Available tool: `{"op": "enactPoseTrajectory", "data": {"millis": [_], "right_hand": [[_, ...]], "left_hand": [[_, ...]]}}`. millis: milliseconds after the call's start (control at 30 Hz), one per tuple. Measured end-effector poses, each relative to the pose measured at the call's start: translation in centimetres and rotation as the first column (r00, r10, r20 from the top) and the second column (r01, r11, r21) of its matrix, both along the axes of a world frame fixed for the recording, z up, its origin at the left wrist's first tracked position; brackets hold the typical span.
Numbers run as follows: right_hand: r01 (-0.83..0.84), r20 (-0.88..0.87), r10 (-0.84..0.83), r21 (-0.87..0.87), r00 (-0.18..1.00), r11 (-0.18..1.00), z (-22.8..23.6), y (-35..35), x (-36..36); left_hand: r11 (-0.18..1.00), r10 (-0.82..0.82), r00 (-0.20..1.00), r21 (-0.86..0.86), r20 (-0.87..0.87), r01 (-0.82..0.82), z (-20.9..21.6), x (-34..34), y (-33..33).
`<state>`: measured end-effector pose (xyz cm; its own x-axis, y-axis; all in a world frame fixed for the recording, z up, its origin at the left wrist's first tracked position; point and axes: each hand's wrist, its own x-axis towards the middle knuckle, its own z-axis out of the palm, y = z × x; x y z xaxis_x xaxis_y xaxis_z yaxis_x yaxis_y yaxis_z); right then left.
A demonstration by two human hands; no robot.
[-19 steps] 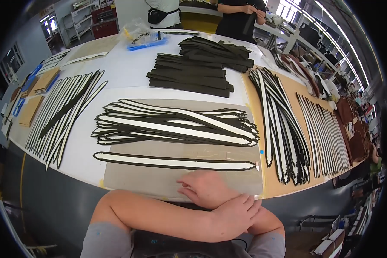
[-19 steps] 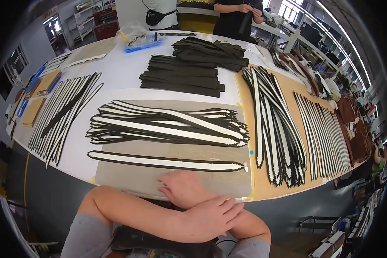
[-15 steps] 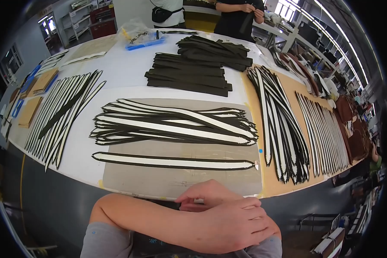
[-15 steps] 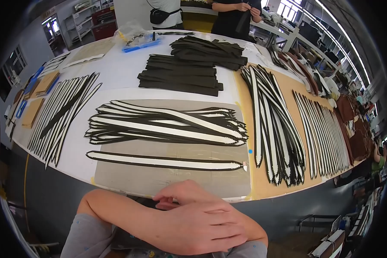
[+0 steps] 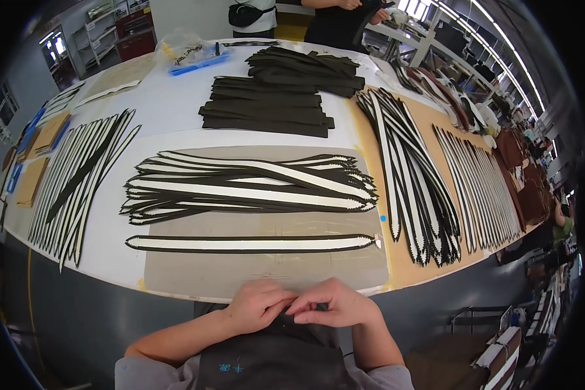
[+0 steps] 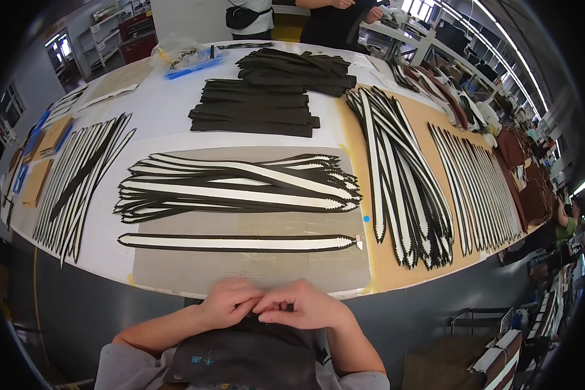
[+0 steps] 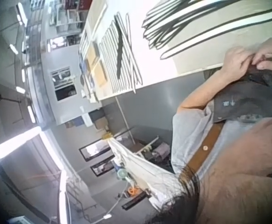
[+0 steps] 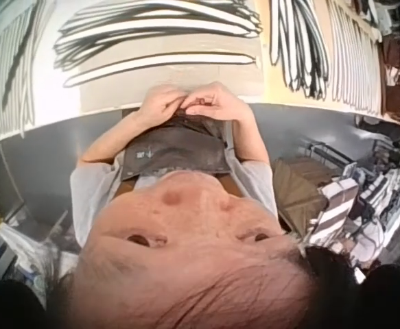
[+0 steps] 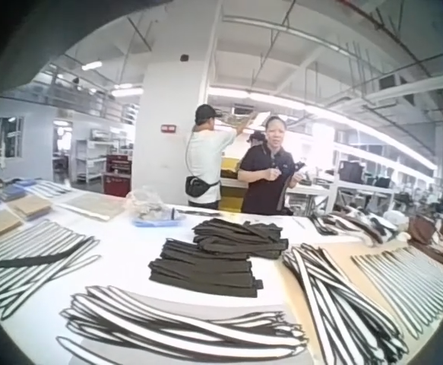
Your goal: Assembling leather strips by aligning them on a template and adhering them together.
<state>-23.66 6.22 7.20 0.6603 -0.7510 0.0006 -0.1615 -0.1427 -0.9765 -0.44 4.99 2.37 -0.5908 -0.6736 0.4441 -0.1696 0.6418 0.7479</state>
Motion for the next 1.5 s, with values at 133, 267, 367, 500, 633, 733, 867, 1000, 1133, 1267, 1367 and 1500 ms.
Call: {"op": "enactPoseTrajectory", "data": {"millis": [133, 267, 367, 500, 633, 733, 867, 1000, 1133, 1267, 1367, 1500], "right_hand": [[0.392, 0.029, -0.391, -0.087, 0.920, 0.916, -1.1, -1.7, 0.4], [0.606, -0.065, -0.694, -0.435, 0.717, 0.666, -2.9, -5.4, -0.1], [0.572, -0.081, -0.753, -0.599, 0.652, 0.560, -5.0, -7.2, -0.5], [0.579, -0.048, -0.770, -0.631, 0.636, 0.517, -7.1, -7.3, 0.0], [0.638, 0.053, -0.785, -0.617, 0.618, 0.461, -7.0, -7.5, 0.1], [0.648, 0.090, -0.786, -0.626, 0.612, 0.433, -7.0, -7.6, 0.0], [0.681, 0.154, -0.799, -0.629, 0.582, 0.375, -6.7, -7.9, -0.3], [0.706, 0.178, -0.805, -0.609, 0.566, 0.362, -7.1, -8.2, -0.6], [0.730, 0.192, -0.814, -0.586, 0.548, 0.353, -6.8, -8.3, -0.5], [0.729, 0.240, -0.795, -0.600, 0.557, 0.330, -6.9, -8.9, -0.4], [0.728, 0.274, -0.791, -0.622, 0.548, 0.289, -7.2, -9.4, -0.1], [0.742, 0.285, -0.786, -0.600, 0.548, 0.300, -8.1, -9.5, -0.3]], "left_hand": [[1.000, -0.012, 0.997, 0.013, 0.075, 0.011, -1.1, 0.1, 0.0], [0.998, -0.031, 0.997, 0.059, 0.076, 0.026, -1.5, -0.2, -0.2], [0.994, -0.025, 0.996, 0.105, 0.086, 0.015, -1.1, -0.5, -0.5], [0.989, -0.001, 1.000, 0.148, 0.028, -0.003, -1.3, 0.0, -0.3], [0.965, 0.036, 0.999, 0.259, -0.026, -0.028, -0.9, 0.2, -0.4], [0.977, 0.005, 1.000, 0.211, 0.017, -0.009, -1.0, 0.3, -0.5], [0.981, -0.021, 1.000, 0.195, 0.023, 0.016, -1.2, 0.7, -0.2], [0.987, -0.065, 0.998, 0.148, 0.021, 0.062, -0.6, 1.7, 1.9], [0.899, -0.043, 0.995, 0.438, 0.088, 0.001, -2.7, 4.6, 6.8], [0.876, 0.298, 0.807, 0.190, 0.509, -0.443, -12.8, 11.1, 10.3], [0.826, 0.452, 0.645, -0.016, 0.616, -0.563, -15.1, 12.7, 12.3], [0.866, 0.323, 0.543, -0.010, 0.775, -0.500, -15.7, 12.8, 12.5]]}}
